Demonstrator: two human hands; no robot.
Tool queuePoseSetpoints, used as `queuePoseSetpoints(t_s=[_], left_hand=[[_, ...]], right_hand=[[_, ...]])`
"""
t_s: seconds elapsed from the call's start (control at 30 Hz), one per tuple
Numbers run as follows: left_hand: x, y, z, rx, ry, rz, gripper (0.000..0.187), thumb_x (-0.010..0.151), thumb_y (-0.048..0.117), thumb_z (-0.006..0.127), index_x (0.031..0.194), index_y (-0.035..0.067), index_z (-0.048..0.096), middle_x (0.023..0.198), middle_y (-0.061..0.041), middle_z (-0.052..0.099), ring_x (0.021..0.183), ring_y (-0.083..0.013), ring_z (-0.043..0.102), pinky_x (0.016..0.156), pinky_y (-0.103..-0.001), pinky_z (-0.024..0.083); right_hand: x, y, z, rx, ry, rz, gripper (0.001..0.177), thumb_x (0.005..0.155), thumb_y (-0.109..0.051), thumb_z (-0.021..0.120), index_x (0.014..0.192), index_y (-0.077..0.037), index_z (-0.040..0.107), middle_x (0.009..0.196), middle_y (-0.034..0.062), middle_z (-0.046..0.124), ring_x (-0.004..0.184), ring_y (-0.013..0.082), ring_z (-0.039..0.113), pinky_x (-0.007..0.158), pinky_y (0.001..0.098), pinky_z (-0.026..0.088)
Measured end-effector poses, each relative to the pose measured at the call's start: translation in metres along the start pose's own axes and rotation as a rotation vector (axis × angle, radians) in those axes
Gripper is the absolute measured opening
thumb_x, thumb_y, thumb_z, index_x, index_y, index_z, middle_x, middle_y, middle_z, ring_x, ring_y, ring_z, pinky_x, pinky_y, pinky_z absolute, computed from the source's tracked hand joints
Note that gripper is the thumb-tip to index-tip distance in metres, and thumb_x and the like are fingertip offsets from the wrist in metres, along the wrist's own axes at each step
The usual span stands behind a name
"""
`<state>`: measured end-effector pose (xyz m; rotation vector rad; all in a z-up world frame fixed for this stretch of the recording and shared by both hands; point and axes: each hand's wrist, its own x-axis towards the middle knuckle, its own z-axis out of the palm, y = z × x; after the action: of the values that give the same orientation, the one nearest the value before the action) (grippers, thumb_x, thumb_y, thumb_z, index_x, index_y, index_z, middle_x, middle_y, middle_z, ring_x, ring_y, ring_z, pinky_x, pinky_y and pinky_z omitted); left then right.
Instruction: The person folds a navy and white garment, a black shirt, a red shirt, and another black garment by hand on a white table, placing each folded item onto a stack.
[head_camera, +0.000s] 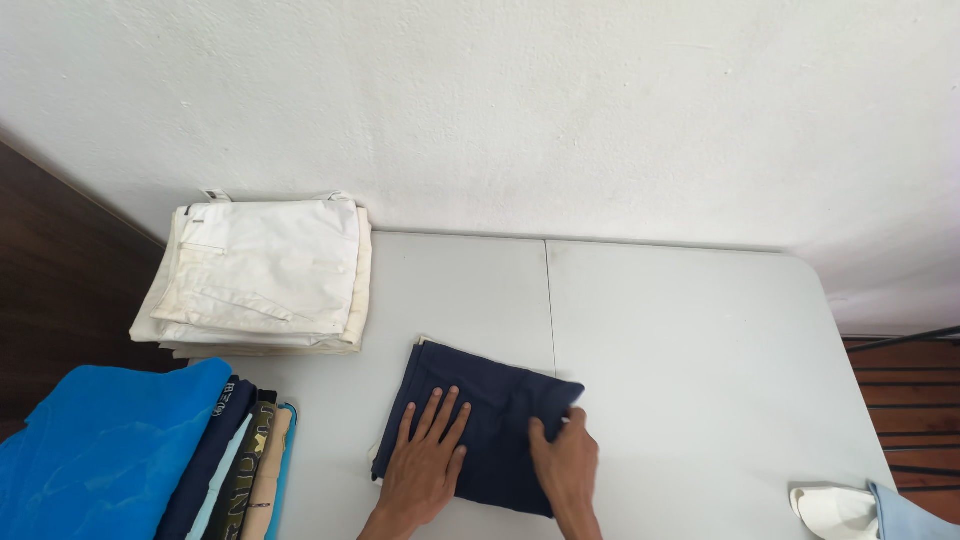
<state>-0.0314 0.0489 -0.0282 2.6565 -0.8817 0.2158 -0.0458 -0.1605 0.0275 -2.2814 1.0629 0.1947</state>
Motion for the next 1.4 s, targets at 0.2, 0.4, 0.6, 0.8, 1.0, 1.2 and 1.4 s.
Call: queuePoseSetpoints(t_s=[0.2,0.4,0.6,0.8,1.0,1.2,1.4], left_hand=[[0.000,-0.026,-0.010,-1.774,-0.213,-0.857,0.066,0.100,0.053,0.032,0.152,0.014,0.044,0.157,-0.010,0.052,0.147,-0.0232,0.047,0.121,-0.040,0.033],[-0.008,-0.054,-0.019,-1.555,-0.088,-1.006,0.050,0.093,0.022,0.069,0.137,0.001,0.061,0.120,-0.017,0.076,0.109,-0.0220,0.070,0.101,-0.040,0.053],[0.003,-0.054,-0.030,-0.712,-0.108,-0.932,0.049,0.090,0.020,0.069,0.138,0.009,0.062,0.122,-0.013,0.070,0.116,-0.0270,0.065,0.101,-0.038,0.051],[0.013,-0.034,-0.037,-0.374,-0.163,-0.865,0.048,0.095,0.030,0.070,0.128,-0.001,0.055,0.138,-0.012,0.049,0.128,-0.0326,0.051,0.100,-0.044,0.050],[0.029,-0.043,-0.036,-0.588,-0.317,-1.067,0.078,0.079,0.032,0.082,0.138,-0.003,0.045,0.133,-0.021,0.050,0.109,-0.0324,0.067,0.091,-0.037,0.060],[0.033,-0.043,-0.057,-1.225,-0.412,-1.079,0.057,0.071,0.027,0.082,0.119,-0.003,0.072,0.109,-0.019,0.080,0.096,-0.0262,0.078,0.085,-0.033,0.060],[0.053,0.014,-0.181,-0.599,-0.442,-0.755,0.057,0.080,0.025,0.074,0.130,0.004,0.057,0.117,-0.020,0.070,0.108,-0.0355,0.068,0.092,-0.042,0.055]], right_hand=[[-0.054,-0.098,0.014,0.152,-0.254,-0.206,0.054,0.089,-0.023,0.068,0.134,0.000,0.050,0.080,0.0243,0.074,0.068,0.0301,0.074,0.065,0.0392,0.057],[-0.041,-0.081,0.035,0.272,-0.158,-0.478,0.035,0.098,-0.017,0.051,0.130,-0.008,0.062,0.116,0.0158,0.076,0.101,0.0261,0.077,0.087,0.0384,0.062],[-0.031,-0.061,0.052,-0.162,-0.196,-0.588,0.071,0.098,-0.036,0.056,0.162,-0.019,0.031,0.167,0.0232,0.004,0.148,0.0455,0.004,0.111,0.0678,0.024],[-0.040,-0.064,0.069,-0.524,-0.319,-0.657,0.064,0.102,-0.048,0.041,0.162,-0.029,0.029,0.174,0.0119,-0.003,0.153,0.0413,-0.011,0.116,0.0713,0.003],[-0.034,-0.053,0.087,-0.347,-0.245,-0.594,0.064,0.100,-0.049,0.041,0.157,-0.023,0.031,0.168,0.0104,0.001,0.153,0.0425,-0.011,0.117,0.0705,0.003],[-0.063,-0.064,0.069,-0.103,-0.142,-0.316,0.068,0.094,-0.057,0.046,0.149,-0.017,0.044,0.166,0.0169,0.018,0.156,0.0372,0.013,0.117,0.0643,0.020],[-0.077,-0.115,0.003,0.620,-0.602,0.198,0.082,0.094,-0.056,0.065,0.154,-0.017,0.027,0.147,0.0188,0.046,0.137,0.0347,0.046,0.106,0.0612,0.040]])
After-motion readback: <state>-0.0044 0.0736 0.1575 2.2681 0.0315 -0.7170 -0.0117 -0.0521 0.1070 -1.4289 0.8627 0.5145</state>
